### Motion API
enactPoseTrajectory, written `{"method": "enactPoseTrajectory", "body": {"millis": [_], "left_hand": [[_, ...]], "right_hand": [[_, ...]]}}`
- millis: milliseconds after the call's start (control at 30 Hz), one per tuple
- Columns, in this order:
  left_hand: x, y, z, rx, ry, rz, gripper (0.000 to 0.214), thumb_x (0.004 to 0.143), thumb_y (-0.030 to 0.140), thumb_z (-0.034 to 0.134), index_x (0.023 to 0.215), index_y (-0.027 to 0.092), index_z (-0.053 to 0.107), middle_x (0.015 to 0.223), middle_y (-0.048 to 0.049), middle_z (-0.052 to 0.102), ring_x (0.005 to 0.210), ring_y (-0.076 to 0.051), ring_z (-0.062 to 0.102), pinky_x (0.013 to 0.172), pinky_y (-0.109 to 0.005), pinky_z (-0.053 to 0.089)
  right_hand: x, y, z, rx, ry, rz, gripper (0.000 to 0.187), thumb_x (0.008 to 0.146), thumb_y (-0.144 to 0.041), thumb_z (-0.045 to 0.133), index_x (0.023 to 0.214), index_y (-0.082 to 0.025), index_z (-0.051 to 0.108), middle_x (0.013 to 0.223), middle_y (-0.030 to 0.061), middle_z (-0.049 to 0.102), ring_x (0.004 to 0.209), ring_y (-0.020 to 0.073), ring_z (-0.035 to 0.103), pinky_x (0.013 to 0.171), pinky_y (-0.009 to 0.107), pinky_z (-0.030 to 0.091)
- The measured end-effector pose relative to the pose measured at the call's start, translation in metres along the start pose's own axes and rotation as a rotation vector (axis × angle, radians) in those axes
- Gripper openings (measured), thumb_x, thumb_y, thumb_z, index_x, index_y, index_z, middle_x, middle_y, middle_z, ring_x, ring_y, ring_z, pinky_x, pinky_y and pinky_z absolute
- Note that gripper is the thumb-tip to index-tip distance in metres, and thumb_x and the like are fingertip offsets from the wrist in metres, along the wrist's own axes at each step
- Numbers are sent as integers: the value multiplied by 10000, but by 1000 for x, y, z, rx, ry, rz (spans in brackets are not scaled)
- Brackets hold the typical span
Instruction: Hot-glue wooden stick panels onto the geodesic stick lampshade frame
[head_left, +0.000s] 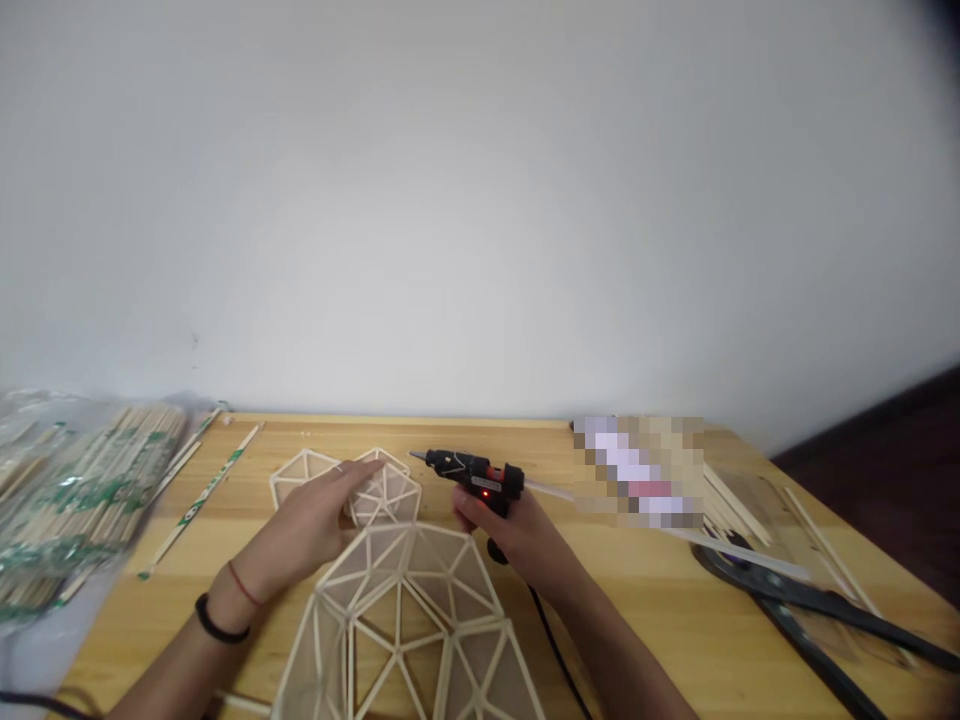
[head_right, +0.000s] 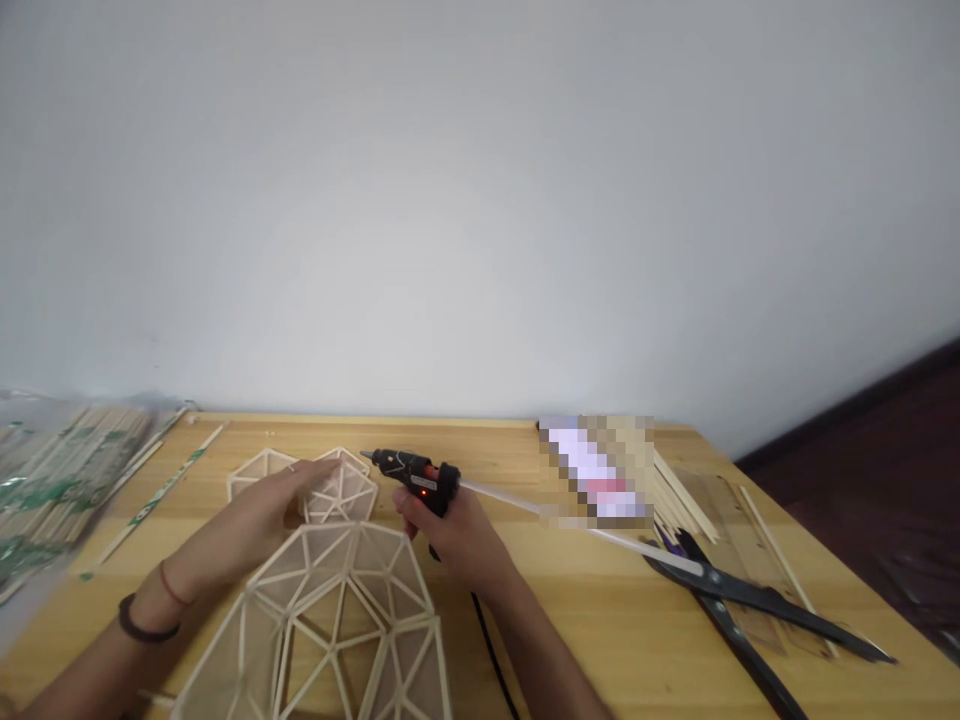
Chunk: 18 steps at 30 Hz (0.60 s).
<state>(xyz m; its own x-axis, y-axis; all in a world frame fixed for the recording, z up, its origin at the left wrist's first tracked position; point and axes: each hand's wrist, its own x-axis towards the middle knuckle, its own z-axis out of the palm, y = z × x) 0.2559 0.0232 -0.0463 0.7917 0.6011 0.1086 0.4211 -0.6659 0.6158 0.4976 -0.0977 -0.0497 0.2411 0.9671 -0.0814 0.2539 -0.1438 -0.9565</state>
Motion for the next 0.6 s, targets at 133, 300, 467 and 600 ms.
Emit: {"method": "enactPoseTrajectory", "body": {"millis": [133,300,467,600], "left_hand": [[5,-6,-3,-60,117,-109,665,821,214,681,1463,228,508,1380,-110,644,1220,-296,614,1042,-425,480],[7,-12,-15,-149,195,-184,173,889,320,589,823,176,659,762,-28,685,703,-187,618,647,-275,468],[7,3,-11,-409,224,-242,348,937,506,570,901,171,653,776,-33,702,727,-190,655,654,-264,478],[8,6,-12,-361,162,-177,328,948,473,574,955,165,687,858,-47,715,770,-190,658,697,-274,495]], "right_hand": [[3,4,1,27,29,-46,376,865,-541,615,715,-196,617,668,26,647,701,198,610,726,336,476],[7,12,0,111,79,-86,368,873,-549,630,770,-196,637,662,24,667,673,198,628,720,339,506],[9,11,4,150,133,-83,363,815,-553,713,777,-202,628,782,35,705,690,190,652,731,336,530],[10,11,8,158,114,-83,330,811,-508,722,757,-202,614,938,44,717,699,165,654,728,321,531]]}}
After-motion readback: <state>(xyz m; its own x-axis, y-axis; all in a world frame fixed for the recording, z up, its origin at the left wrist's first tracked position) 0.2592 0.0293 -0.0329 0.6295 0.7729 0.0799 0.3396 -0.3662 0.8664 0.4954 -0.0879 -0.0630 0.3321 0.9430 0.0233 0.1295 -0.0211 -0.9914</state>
